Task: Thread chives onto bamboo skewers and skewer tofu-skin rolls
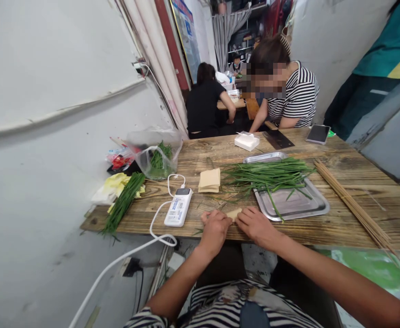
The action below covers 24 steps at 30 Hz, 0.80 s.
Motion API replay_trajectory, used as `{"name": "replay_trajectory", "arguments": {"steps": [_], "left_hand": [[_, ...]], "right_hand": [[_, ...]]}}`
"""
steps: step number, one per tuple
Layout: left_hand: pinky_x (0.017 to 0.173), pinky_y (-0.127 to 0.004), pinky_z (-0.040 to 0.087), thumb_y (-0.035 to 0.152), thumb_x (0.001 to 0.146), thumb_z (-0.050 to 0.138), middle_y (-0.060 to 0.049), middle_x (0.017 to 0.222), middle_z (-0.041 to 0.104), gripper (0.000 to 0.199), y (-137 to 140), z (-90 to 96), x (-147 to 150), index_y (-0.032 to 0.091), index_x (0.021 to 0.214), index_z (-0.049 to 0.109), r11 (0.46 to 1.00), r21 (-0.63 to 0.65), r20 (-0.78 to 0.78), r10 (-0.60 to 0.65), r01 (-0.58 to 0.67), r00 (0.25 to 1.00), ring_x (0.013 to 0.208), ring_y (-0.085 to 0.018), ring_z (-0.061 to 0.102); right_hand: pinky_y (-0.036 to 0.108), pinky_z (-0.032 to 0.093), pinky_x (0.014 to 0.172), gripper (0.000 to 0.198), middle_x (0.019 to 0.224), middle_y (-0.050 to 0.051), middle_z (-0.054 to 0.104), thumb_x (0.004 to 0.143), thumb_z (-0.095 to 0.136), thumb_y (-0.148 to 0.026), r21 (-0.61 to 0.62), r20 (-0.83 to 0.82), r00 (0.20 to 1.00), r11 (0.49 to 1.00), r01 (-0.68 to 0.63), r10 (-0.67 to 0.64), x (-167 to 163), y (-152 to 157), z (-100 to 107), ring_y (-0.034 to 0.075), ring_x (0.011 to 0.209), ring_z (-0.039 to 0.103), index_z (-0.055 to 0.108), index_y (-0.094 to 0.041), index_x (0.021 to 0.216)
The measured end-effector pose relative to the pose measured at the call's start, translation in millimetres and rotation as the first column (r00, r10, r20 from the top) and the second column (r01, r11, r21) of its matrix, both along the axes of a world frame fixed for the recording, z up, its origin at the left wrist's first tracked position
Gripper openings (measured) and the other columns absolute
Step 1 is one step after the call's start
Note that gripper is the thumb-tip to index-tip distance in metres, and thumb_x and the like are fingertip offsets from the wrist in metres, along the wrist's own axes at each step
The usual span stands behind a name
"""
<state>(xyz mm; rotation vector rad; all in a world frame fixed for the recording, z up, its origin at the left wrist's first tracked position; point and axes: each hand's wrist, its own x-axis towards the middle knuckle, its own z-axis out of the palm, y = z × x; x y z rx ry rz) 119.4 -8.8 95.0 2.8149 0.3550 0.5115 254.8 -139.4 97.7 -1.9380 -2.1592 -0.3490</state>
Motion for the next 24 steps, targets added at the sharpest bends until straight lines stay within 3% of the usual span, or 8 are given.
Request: {"name": "replay_trajectory", "arguments": {"steps": [5, 8, 14, 19, 24], "left_hand": [[0.081, -0.036, 0.027, 0.022, 0.089, 0.054, -0.001, 0.078, 0.066, 0.019, 2, 1.4, 3, 0.024, 0.079, 0.071, 1.0, -0.001, -0.016, -0.01, 0.01, 1.0, 0.083, -0.018, 0.051], [0.082, -0.037, 0.027, 0.023, 0.09, 0.052, -0.002, 0.08, 0.066, 0.017, -1, 1.2, 1, 0.024, 0.088, 0.069, 0.999, 0.045, 0.008, 0.022, -0.022, 1.0, 0.084, -0.018, 0.052], [0.083, -0.037, 0.029, 0.021, 0.091, 0.049, -0.004, 0.1, 0.066, 0.017, -9, -6.9, -7, 0.025, 0.097, 0.065, 0.988, 0.149, 0.086, 0.03, -0.043, 0.996, 0.096, -0.02, 0.053], [0.083, -0.036, 0.03, 0.021, 0.093, 0.047, -0.005, 0.092, 0.066, 0.018, -7, -16.4, -6, 0.021, 0.097, 0.065, 0.988, 0.154, 0.077, 0.002, -0.014, 0.997, 0.091, -0.018, 0.053], [0.085, -0.038, 0.029, 0.02, 0.091, 0.05, -0.004, 0.088, 0.067, 0.017, -3, -10.8, -1, 0.022, 0.092, 0.067, 0.993, 0.115, 0.052, 0.015, -0.021, 0.999, 0.089, -0.018, 0.053]], "right_hand": [[0.038, 0.032, 0.082, 0.022, 0.087, 0.009, 0.056, 0.093, 0.042, -0.013, 0.007, 0.025, 0.999, 1.0, 0.026, -0.026, -3, 0, -4, 0.023, 0.085, 0.043, 0.063, -0.012, 0.101], [0.039, 0.031, 0.084, 0.021, 0.084, 0.009, 0.056, 0.093, 0.043, -0.014, -0.007, 0.009, 1.0, 1.0, 0.021, -0.021, 0, 6, -2, 0.023, 0.085, 0.042, 0.063, -0.012, 0.096], [0.039, 0.028, 0.089, 0.014, 0.082, 0.007, 0.057, 0.09, 0.05, -0.016, -0.062, -0.038, 0.999, 0.998, 0.023, -0.025, 6, 11, 2, 0.022, 0.087, 0.042, 0.064, -0.014, 0.091], [0.038, 0.028, 0.086, 0.014, 0.081, 0.006, 0.057, 0.091, 0.05, -0.018, -0.092, -0.061, 0.998, 0.996, 0.015, -0.021, 12, 15, 5, 0.021, 0.088, 0.042, 0.064, -0.016, 0.087], [0.035, 0.03, 0.081, 0.019, 0.082, 0.005, 0.056, 0.094, 0.048, -0.02, -0.073, -0.059, 0.998, 0.997, 0.025, -0.029, 14, 15, 4, 0.02, 0.085, 0.042, 0.064, -0.017, 0.085]]}}
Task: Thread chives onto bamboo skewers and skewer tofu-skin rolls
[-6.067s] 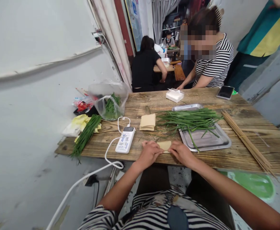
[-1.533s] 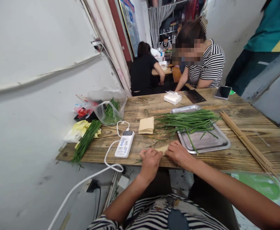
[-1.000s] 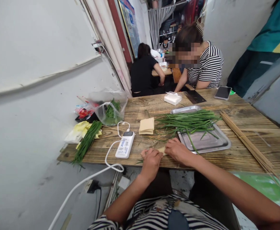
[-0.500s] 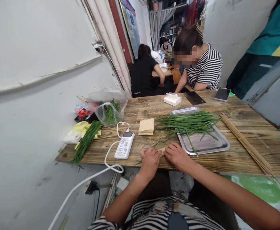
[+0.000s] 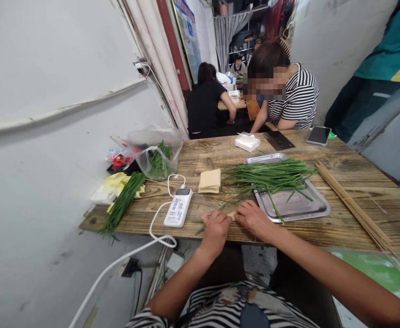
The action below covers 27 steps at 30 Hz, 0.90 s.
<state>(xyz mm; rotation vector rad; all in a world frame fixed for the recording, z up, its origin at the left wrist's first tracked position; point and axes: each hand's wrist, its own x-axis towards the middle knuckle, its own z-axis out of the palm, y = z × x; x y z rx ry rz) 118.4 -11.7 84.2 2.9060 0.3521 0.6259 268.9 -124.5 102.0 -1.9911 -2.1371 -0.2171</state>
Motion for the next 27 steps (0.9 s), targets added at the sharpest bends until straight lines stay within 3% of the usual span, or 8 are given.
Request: {"name": "replay_trajectory", "arguments": {"steps": [7, 12, 16, 22, 27], "left_hand": [[0.082, -0.037, 0.03, 0.023, 0.089, 0.052, -0.002, 0.077, 0.068, 0.024, 9, 13.1, 10, 0.024, 0.076, 0.072, 0.987, -0.16, -0.027, 0.002, -0.006, 1.0, 0.08, -0.017, 0.054], [0.084, -0.038, 0.031, 0.021, 0.089, 0.051, -0.004, 0.082, 0.067, 0.023, 2, 14.4, 10, 0.021, 0.075, 0.069, 0.997, -0.068, -0.04, 0.033, -0.035, 0.999, 0.085, -0.02, 0.053], [0.085, -0.039, 0.031, 0.023, 0.09, 0.052, -0.004, 0.087, 0.066, 0.014, -3, 8.9, 6, 0.022, 0.092, 0.066, 0.999, -0.007, -0.023, 0.039, -0.039, 0.999, 0.088, -0.02, 0.054], [0.086, -0.039, 0.03, 0.023, 0.092, 0.048, -0.003, 0.084, 0.067, 0.019, 1, 0.9, 6, 0.022, 0.088, 0.066, 1.0, 0.005, -0.009, 0.008, -0.008, 1.0, 0.087, -0.019, 0.055], [0.085, -0.039, 0.029, 0.018, 0.09, 0.05, -0.002, 0.082, 0.068, 0.02, 5, 10.5, 12, 0.022, 0.083, 0.068, 0.997, -0.079, -0.02, 0.014, -0.016, 1.0, 0.085, -0.019, 0.055]], "right_hand": [[0.036, 0.032, 0.084, 0.021, 0.081, 0.007, 0.056, 0.095, 0.043, -0.015, 0.1, 0.053, 0.995, 0.991, -0.086, 0.081, -2, -4, -6, 0.021, 0.083, 0.042, 0.064, -0.014, 0.094], [0.036, 0.031, 0.087, 0.017, 0.081, 0.006, 0.058, 0.093, 0.047, -0.015, 0.035, 0.026, 0.997, 0.996, -0.077, 0.077, 2, 0, -4, 0.021, 0.083, 0.043, 0.064, -0.014, 0.092], [0.037, 0.029, 0.089, 0.018, 0.08, 0.005, 0.059, 0.093, 0.048, -0.019, 0.007, 0.013, 0.997, 0.997, -0.075, 0.075, 6, 5, -2, 0.02, 0.084, 0.044, 0.065, -0.016, 0.087], [0.036, 0.029, 0.086, 0.02, 0.079, 0.004, 0.061, 0.093, 0.049, -0.02, -0.023, -0.029, 0.997, 0.997, -0.075, 0.075, 11, 12, 0, 0.02, 0.084, 0.046, 0.065, -0.017, 0.081], [0.033, 0.031, 0.081, 0.024, 0.082, 0.005, 0.062, 0.094, 0.047, -0.019, -0.033, -0.139, 0.99, 0.999, -0.019, 0.014, 17, 10, 0, 0.018, 0.083, 0.047, 0.066, -0.017, 0.081]]}}
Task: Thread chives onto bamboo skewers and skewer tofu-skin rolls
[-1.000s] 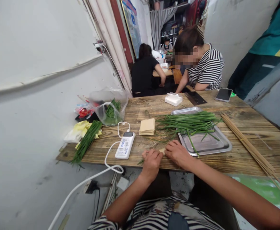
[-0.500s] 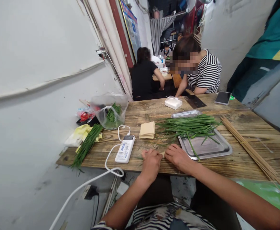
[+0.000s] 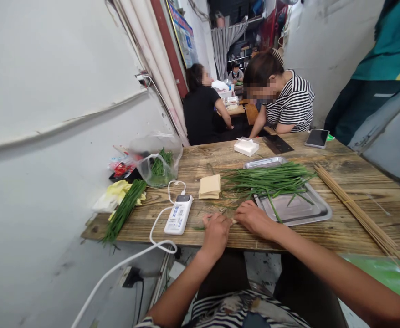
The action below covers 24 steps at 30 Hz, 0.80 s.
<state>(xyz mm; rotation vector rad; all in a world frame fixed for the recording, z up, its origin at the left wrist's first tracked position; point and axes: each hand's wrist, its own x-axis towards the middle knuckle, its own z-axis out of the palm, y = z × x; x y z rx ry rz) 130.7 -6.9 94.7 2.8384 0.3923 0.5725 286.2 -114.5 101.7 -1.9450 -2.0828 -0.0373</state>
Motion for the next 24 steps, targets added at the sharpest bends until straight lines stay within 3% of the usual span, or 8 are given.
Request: {"name": "replay_trajectory", "arguments": {"steps": [3, 9, 14, 18, 24], "left_hand": [[0.083, -0.038, 0.028, 0.016, 0.088, 0.051, -0.002, 0.079, 0.069, 0.023, 3, 7.5, 5, 0.021, 0.075, 0.069, 0.999, -0.049, -0.029, 0.002, -0.003, 1.0, 0.082, -0.019, 0.055], [0.08, -0.038, 0.027, 0.014, 0.085, 0.056, -0.003, 0.082, 0.07, 0.021, 9, 10.4, 12, 0.02, 0.071, 0.07, 0.994, -0.105, -0.053, -0.002, -0.003, 0.999, 0.082, -0.019, 0.055], [0.082, -0.039, 0.028, 0.016, 0.089, 0.053, -0.002, 0.09, 0.069, 0.016, 0, -2.3, 7, 0.022, 0.086, 0.068, 0.996, 0.07, -0.019, 0.057, -0.056, 0.998, 0.088, -0.02, 0.054], [0.083, -0.039, 0.029, 0.018, 0.091, 0.05, -0.004, 0.096, 0.067, 0.016, -7, -12.5, 2, 0.02, 0.099, 0.064, 0.975, 0.223, 0.045, -0.001, -0.009, 0.999, 0.091, -0.02, 0.054], [0.084, -0.039, 0.029, 0.023, 0.092, 0.049, -0.003, 0.091, 0.067, 0.014, 2, -12.1, 6, 0.02, 0.094, 0.063, 0.971, 0.231, 0.003, -0.063, 0.06, 0.998, 0.088, -0.019, 0.054]], "right_hand": [[0.032, 0.031, 0.08, 0.022, 0.087, 0.005, 0.062, 0.095, 0.045, -0.019, 0.017, 0.012, 0.999, 0.999, 0.03, -0.03, 1, -5, 0, 0.018, 0.085, 0.047, 0.066, -0.018, 0.089], [0.036, 0.031, 0.084, 0.021, 0.087, 0.008, 0.058, 0.095, 0.041, -0.016, -0.01, 0.235, 0.972, 1.0, 0.012, -0.01, -6, -7, 5, 0.02, 0.087, 0.046, 0.062, -0.013, 0.098], [0.038, 0.031, 0.085, 0.021, 0.086, 0.008, 0.057, 0.094, 0.043, -0.015, -0.038, 0.301, 0.952, 0.999, -0.039, 0.049, -5, -2, 8, 0.022, 0.089, 0.046, 0.064, -0.011, 0.09], [0.037, 0.033, 0.081, 0.021, 0.086, 0.008, 0.058, 0.093, 0.047, -0.017, -0.08, 0.305, 0.949, 0.995, -0.063, 0.085, -4, 2, 12, 0.022, 0.089, 0.046, 0.065, -0.012, 0.084], [0.035, 0.034, 0.08, 0.022, 0.084, 0.008, 0.059, 0.095, 0.045, -0.02, -0.095, 0.266, 0.961, 0.994, -0.053, 0.076, 5, 5, 10, 0.021, 0.085, 0.049, 0.065, -0.012, 0.087]]}}
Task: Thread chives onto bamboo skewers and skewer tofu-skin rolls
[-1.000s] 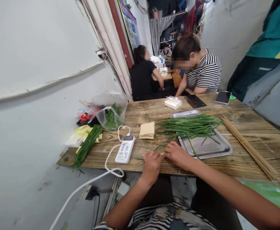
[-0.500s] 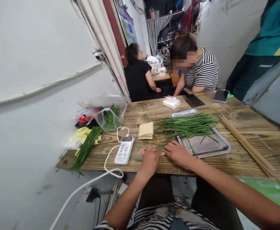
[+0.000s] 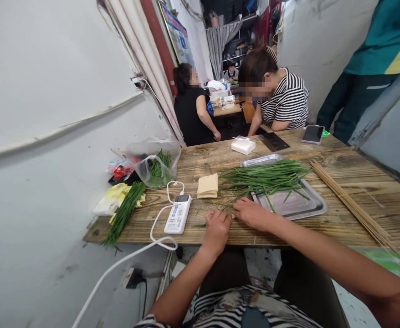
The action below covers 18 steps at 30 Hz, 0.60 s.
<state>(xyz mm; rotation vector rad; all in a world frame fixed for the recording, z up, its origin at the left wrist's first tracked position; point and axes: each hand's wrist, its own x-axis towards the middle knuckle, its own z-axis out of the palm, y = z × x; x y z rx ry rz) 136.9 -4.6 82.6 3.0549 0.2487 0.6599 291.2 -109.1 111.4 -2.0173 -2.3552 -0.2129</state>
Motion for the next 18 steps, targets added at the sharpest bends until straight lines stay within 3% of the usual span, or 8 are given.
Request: {"name": "replay_trajectory", "arguments": {"steps": [4, 11, 18], "left_hand": [[0.086, -0.039, 0.028, 0.021, 0.093, 0.046, -0.002, 0.089, 0.067, 0.017, 11, 0.5, 6, 0.02, 0.089, 0.063, 0.998, -0.052, -0.039, -0.041, 0.039, 0.998, 0.089, -0.018, 0.054], [0.085, -0.039, 0.027, 0.017, 0.093, 0.044, -0.003, 0.081, 0.065, 0.023, 13, 9.5, 11, 0.018, 0.081, 0.063, 0.995, -0.068, -0.114, -0.083, 0.076, 0.99, 0.085, -0.019, 0.052], [0.084, -0.038, 0.028, 0.026, 0.093, 0.046, -0.004, 0.083, 0.066, 0.025, 14, 4.2, 11, 0.019, 0.08, 0.065, 0.995, -0.094, -0.038, -0.044, 0.04, 0.998, 0.085, -0.019, 0.053]], "right_hand": [[0.034, 0.035, 0.082, 0.018, 0.083, 0.006, 0.061, 0.094, 0.046, -0.018, 0.038, -0.026, 0.999, 0.999, -0.026, 0.027, 7, 1, -5, 0.019, 0.082, 0.05, 0.063, -0.013, 0.094], [0.033, 0.037, 0.079, 0.02, 0.084, 0.007, 0.062, 0.095, 0.044, -0.017, 0.053, 0.092, 0.995, 0.998, -0.04, 0.035, 0, -1, -1, 0.02, 0.083, 0.051, 0.062, -0.012, 0.087], [0.032, 0.037, 0.081, 0.019, 0.088, 0.007, 0.065, 0.092, 0.049, -0.019, -0.097, -0.03, 0.999, 0.995, -0.036, 0.034, 5, 12, 7, 0.019, 0.087, 0.054, 0.066, -0.013, 0.086]]}}
